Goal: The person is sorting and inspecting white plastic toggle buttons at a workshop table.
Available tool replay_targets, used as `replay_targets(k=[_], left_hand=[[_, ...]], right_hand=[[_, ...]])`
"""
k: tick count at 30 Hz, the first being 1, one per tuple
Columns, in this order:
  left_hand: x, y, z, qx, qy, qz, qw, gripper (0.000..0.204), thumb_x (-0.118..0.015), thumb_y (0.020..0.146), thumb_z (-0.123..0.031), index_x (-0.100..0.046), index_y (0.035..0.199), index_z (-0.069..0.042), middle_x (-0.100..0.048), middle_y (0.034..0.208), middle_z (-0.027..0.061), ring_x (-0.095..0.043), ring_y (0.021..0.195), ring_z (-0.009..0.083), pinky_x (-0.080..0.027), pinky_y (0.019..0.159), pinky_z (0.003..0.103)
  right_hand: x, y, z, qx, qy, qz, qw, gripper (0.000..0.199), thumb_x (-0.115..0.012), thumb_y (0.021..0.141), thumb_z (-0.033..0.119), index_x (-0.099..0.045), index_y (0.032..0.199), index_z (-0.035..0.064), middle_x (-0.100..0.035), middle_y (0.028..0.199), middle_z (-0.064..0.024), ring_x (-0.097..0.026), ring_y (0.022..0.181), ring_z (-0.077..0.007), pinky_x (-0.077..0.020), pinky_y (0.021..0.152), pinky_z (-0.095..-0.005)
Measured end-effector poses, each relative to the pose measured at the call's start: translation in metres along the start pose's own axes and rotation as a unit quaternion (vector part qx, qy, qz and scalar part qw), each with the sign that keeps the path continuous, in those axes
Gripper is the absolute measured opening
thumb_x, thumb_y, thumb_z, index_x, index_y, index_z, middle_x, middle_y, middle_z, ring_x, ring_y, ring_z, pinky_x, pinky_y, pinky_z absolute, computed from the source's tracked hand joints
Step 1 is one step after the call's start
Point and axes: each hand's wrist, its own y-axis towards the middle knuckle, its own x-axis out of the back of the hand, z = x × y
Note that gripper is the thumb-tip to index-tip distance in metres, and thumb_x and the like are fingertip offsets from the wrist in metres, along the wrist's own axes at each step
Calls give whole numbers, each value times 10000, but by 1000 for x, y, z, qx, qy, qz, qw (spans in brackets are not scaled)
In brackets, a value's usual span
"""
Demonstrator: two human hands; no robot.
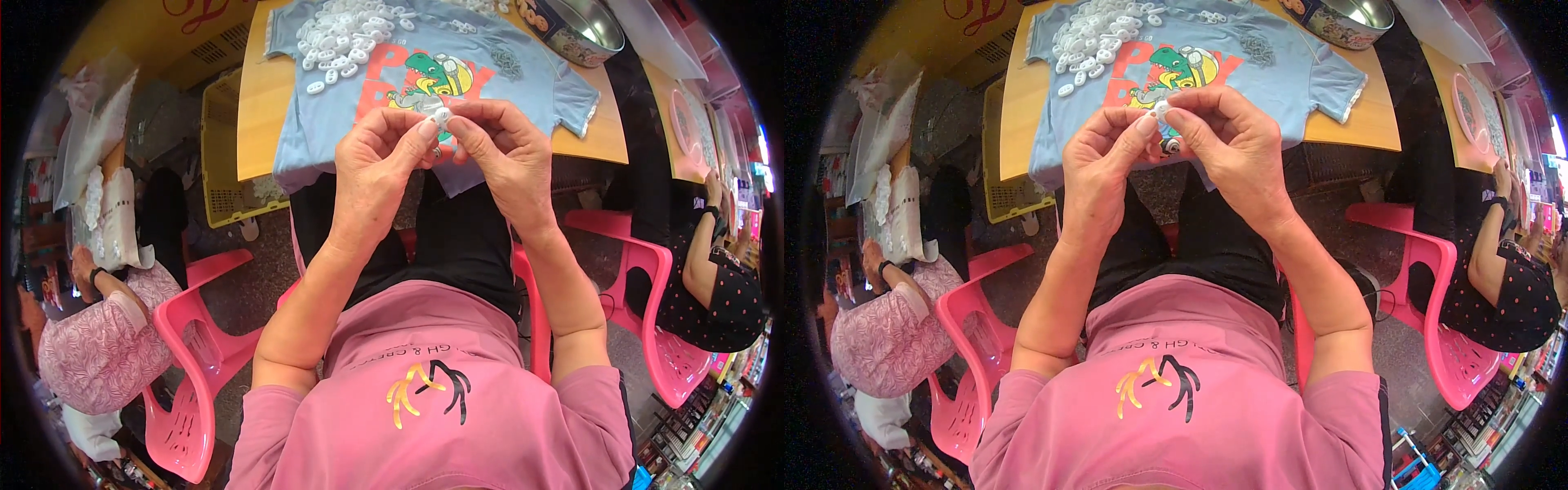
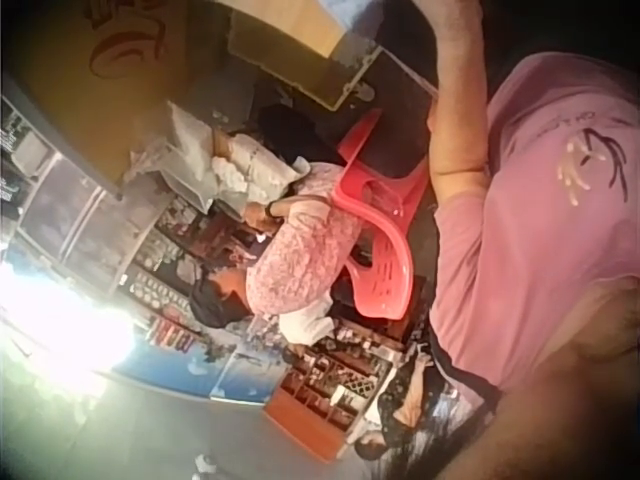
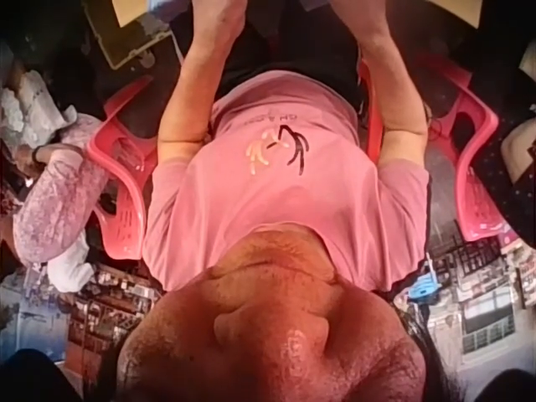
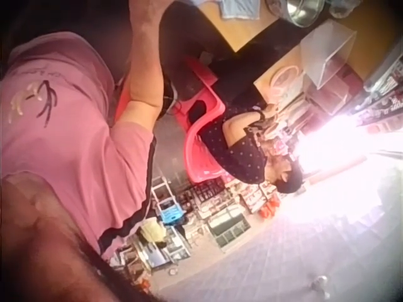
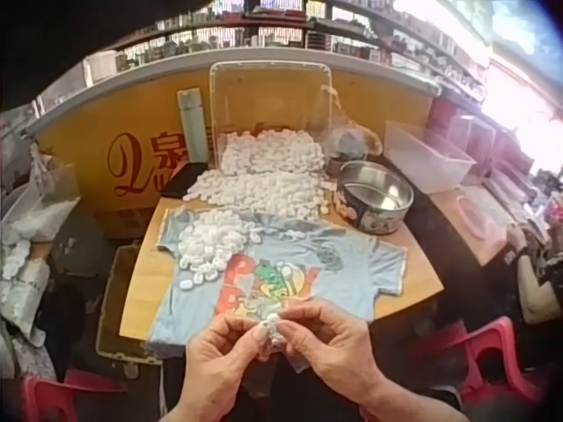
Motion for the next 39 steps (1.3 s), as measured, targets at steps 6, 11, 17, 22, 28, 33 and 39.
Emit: replay_targets(k=[6, 11, 17, 22, 28, 33, 39], left_hand=[[-1, -1, 2, -6, -38, 3, 999, 126, -688, 924, -88, -646, 978, 18, -679, 846, 52, -645, 748, 98, -522, 681, 232], [-4, -3, 6, -1, -49, -30, 998, 113, -682, 924, -73, -646, 981, 17, -686, 861, 68, -656, 749, 113, -536, 685, 238], [-4, -5, 2, -4, -71, -25, 997, 119, -675, 935, -90, -647, 987, 14, -688, 889, 75, -662, 760, 126, -542, 697, 245], [5, -4, 1, -8, -78, 2, 997, 128, -665, 948, -111, -644, 983, 10, -675, 871, 61, -646, 777, 121, -535, 720, 248], [8, -2, 1, -26, -16, 24, 999, 138, -677, 942, -114, -635, 1003, 2, -652, 869, 31, -622, 790, 96, -525, 728, 232], [7, -2, -1, -16, 19, 19, 1000, 145, -684, 937, -116, -632, 1010, -3, -655, 913, 28, -620, 789, 80, -527, 727, 228], [-9, -6, 9, -51, -46, -28, 997, 137, -668, 947, -112, -618, 1002, 3, -659, 908, 36, -624, 785, 82, -527, 729, 228]], right_hand=[[-6, -2, -3, 9, 14, -8, 1000, 172, -678, 921, 40, -665, 1077, -30, -689, 981, -56, -601, 738, -67, -509, 672, -206], [-12, -5, -11, 26, 43, -33, 998, 174, -682, 919, 41, -667, 1079, -28, -678, 961, -44, -597, 739, -65, -503, 678, -203], [-5, 3, -8, -29, 104, 2, 994, 196, -681, 925, 71, -664, 1097, -21, -669, 932, -32, -582, 719, -65, -492, 672, -196], [-5, 4, -1, -61, 163, 12, 985, 212, -686, 924, 83, -660, 1109, -16, -664, 894, -25, -581, 717, -63, -513, 689, -210], [-3, 2, 1, -18, 60, 0, 998, 206, -678, 929, 72, -657, 1115, -16, -667, 908, -28, -585, 749, -53, -528, 707, -218], [-6, 1, 1, -2, 34, -3, 999, 193, -670, 933, 56, -657, 1112, -13, -673, 925, -31, -590, 773, -48, -527, 714, -213], [-12, -1, -3, 34, 33, -19, 999, 184, -667, 933, 47, -655, 1105, -18, -677, 950, -28, -590, 766, -45, -519, 697, -200]])
